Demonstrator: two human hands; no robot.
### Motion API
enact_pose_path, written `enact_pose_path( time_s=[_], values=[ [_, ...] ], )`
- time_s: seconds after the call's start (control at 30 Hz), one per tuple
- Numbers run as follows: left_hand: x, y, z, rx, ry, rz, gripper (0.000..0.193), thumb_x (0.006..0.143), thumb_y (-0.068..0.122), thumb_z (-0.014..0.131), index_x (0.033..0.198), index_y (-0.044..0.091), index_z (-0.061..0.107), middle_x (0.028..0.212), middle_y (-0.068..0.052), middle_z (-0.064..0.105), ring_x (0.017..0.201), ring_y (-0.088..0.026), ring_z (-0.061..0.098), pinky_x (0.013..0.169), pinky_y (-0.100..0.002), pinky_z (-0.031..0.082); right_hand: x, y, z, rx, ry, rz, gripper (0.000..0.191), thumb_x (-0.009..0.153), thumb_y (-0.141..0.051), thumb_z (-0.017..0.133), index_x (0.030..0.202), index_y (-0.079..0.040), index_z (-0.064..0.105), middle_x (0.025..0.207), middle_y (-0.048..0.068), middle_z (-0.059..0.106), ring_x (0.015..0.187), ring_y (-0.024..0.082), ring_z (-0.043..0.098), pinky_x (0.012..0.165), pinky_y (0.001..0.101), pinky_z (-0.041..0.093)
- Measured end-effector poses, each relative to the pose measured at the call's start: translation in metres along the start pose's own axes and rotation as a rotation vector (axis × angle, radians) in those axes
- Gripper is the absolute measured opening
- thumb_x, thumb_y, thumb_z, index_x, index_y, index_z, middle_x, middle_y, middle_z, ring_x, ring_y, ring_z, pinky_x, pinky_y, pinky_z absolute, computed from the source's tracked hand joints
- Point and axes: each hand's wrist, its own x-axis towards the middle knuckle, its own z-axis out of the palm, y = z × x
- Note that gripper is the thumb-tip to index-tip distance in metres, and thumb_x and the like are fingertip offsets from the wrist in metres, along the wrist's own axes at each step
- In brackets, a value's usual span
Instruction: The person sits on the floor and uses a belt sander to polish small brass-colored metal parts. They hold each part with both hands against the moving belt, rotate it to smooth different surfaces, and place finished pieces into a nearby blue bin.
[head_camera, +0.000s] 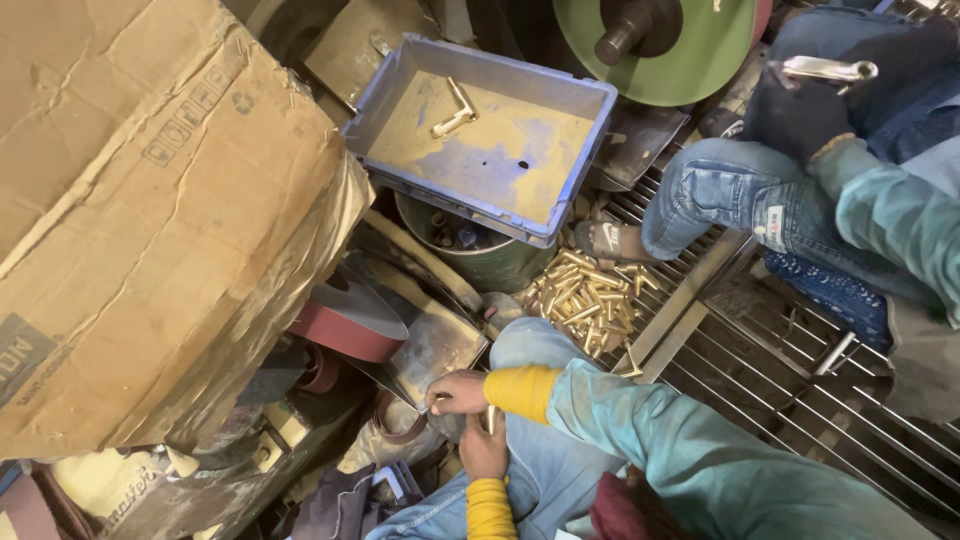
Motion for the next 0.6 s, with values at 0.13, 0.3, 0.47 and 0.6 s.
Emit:
enact_pose_path(
  time_s=[0.13, 0.3, 0.47, 0.6],
  values=[
    [-0.0005, 0.0024, -0.0014, 0.004, -0.008, -0.013, 0.053, 0.086, 0.039, 0.073, 0.122, 0.003, 0.063, 0.106, -0.025, 0.073, 0.097, -0.044, 0.069, 0.084, -0.052, 0.054, 0.0002, 0.0012, 0.0002, 0.005, 0.013, -0.050, 0.031, 0.096, -0.032, 0.064, 0.119, -0.012, 0.070, 0.124, 0.012, 0.071, 0.119, 0.033, 0.065, 0.101, 0.0428, 0.048],
    [-0.0013, 0.0062, -0.0038, -0.008, 0.008, -0.005, 0.052, 0.085, 0.038, 0.073, 0.122, 0.002, 0.063, 0.104, -0.025, 0.073, 0.096, -0.044, 0.069, 0.083, -0.052, 0.053, 0.0013, 0.0003, 0.0007, 0.039, 0.015, 0.003, 0.029, 0.099, -0.025, 0.055, 0.120, -0.011, 0.071, 0.115, 0.010, 0.075, 0.111, 0.028, 0.070, 0.098, 0.0397, 0.052],
    [-0.0018, 0.0065, -0.0036, -0.014, 0.009, -0.031, 0.048, 0.084, 0.039, 0.074, 0.117, 0.005, 0.065, 0.099, -0.025, 0.073, 0.094, -0.045, 0.069, 0.081, -0.052, 0.053, 0.0008, -0.0028, 0.0000, 0.148, -0.005, 0.068, 0.029, 0.102, -0.024, 0.050, 0.120, -0.011, 0.069, 0.112, 0.007, 0.076, 0.105, 0.024, 0.075, 0.095, 0.0368, 0.055],
    [-0.0020, 0.0024, -0.0006, -0.019, 0.046, 0.007, 0.046, 0.084, 0.039, 0.075, 0.110, 0.003, 0.064, 0.095, -0.025, 0.072, 0.089, -0.046, 0.069, 0.078, -0.053, 0.052, 0.0022, -0.0030, -0.0004, 0.086, 0.049, -0.017, 0.028, 0.101, -0.023, 0.054, 0.119, -0.009, 0.070, 0.113, 0.009, 0.075, 0.104, 0.024, 0.072, 0.093, 0.0381, 0.053]
  ],
)
